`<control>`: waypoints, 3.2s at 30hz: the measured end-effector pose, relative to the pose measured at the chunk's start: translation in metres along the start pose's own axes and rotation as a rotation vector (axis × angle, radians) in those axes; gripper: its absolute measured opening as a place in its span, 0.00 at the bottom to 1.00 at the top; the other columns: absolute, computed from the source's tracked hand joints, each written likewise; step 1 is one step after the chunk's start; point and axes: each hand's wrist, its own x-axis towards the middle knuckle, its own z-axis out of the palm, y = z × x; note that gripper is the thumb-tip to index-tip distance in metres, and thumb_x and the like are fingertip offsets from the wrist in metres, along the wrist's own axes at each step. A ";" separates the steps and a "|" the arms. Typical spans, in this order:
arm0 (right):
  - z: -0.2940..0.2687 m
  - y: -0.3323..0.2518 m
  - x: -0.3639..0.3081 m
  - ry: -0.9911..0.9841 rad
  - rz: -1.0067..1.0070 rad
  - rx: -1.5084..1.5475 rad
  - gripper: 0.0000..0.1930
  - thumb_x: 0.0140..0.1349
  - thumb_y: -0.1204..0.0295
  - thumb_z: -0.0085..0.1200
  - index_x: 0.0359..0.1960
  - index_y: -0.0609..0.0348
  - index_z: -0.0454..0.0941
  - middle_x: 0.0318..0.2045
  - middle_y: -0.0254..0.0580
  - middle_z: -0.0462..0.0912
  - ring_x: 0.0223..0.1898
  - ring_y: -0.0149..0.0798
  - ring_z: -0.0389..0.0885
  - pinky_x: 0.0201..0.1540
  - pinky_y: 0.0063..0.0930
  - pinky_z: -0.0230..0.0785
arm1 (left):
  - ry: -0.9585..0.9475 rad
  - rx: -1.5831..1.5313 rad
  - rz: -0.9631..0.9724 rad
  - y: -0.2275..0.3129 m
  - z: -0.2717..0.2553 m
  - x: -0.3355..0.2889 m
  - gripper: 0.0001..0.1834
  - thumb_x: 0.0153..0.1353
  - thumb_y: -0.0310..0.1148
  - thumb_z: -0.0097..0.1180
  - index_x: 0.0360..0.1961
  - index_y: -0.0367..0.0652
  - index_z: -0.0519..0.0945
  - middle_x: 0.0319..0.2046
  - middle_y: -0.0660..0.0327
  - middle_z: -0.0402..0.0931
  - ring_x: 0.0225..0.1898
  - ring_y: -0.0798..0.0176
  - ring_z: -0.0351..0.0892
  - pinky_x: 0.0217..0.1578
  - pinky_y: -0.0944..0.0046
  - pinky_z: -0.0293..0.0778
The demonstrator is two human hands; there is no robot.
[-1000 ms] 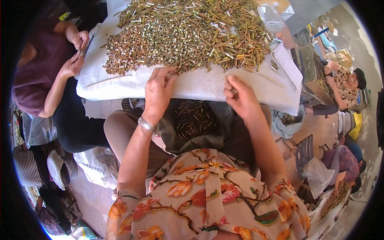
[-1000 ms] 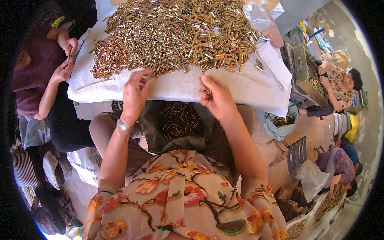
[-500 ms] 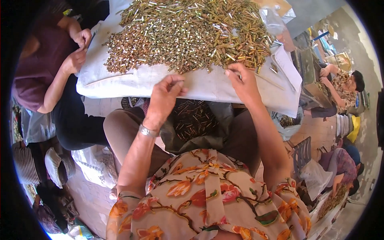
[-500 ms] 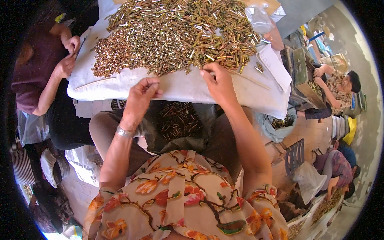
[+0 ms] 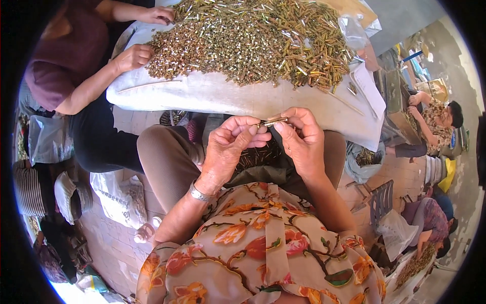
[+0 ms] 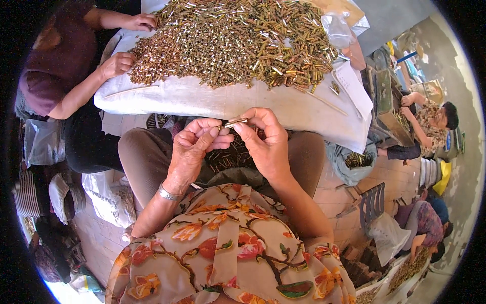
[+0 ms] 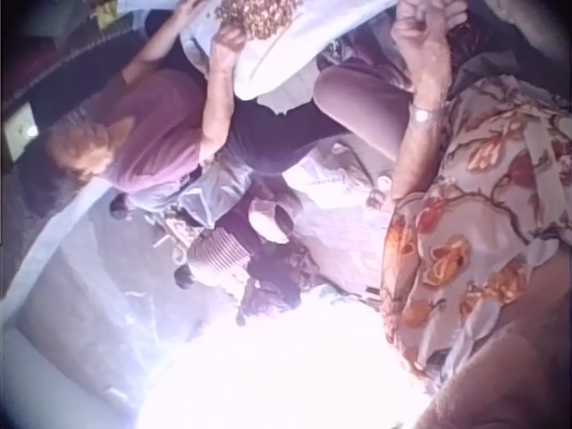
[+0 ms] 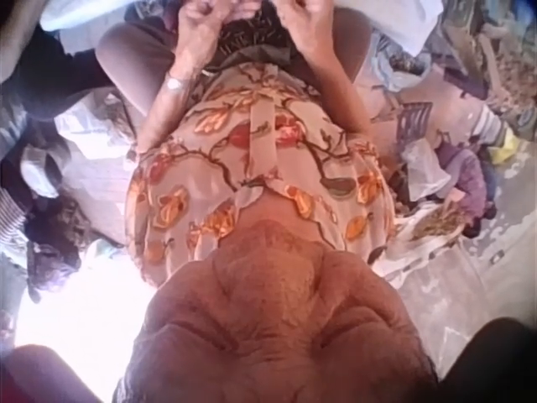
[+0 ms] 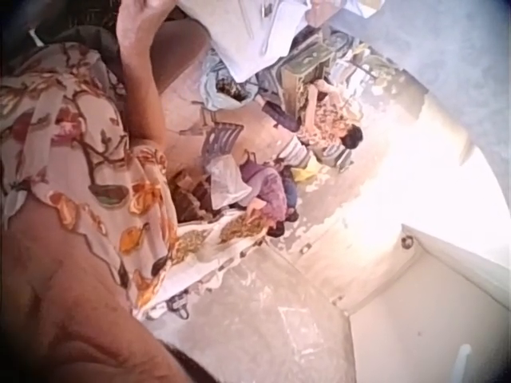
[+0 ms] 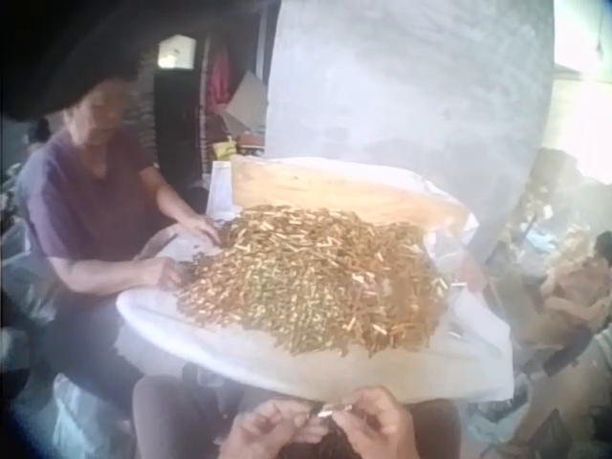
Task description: The person sits down at a table and repeatedly assembles small metal hardware components by inserting pins into sleeves by hand.
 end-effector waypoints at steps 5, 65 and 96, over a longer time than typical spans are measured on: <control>0.006 0.003 -0.005 -0.034 -0.154 -0.054 0.08 0.64 0.76 0.53 0.44 0.61 0.71 0.35 0.36 0.81 0.36 0.23 0.74 0.40 0.16 0.68 | 0.011 -0.012 0.040 0.001 0.005 -0.004 0.10 0.67 0.26 0.50 0.46 0.31 0.73 0.40 0.53 0.79 0.42 0.62 0.82 0.44 0.65 0.79; -0.040 0.047 0.116 0.174 -0.381 -0.888 0.09 0.58 0.71 0.59 0.39 0.58 0.78 0.29 0.42 0.77 0.28 0.38 0.77 0.32 0.34 0.69 | 0.267 1.108 0.465 -0.011 -0.044 0.095 0.07 0.55 0.23 0.59 0.36 0.40 0.80 0.31 0.59 0.80 0.32 0.61 0.81 0.36 0.63 0.77; -0.007 0.002 -0.002 -0.089 -0.596 -0.608 0.09 0.60 0.80 0.56 0.42 0.63 0.80 0.34 0.43 0.83 0.33 0.31 0.81 0.35 0.20 0.73 | -0.047 0.380 0.239 0.012 -0.002 -0.001 0.07 0.60 0.19 0.56 0.40 0.35 0.77 0.38 0.63 0.79 0.40 0.74 0.77 0.44 0.72 0.75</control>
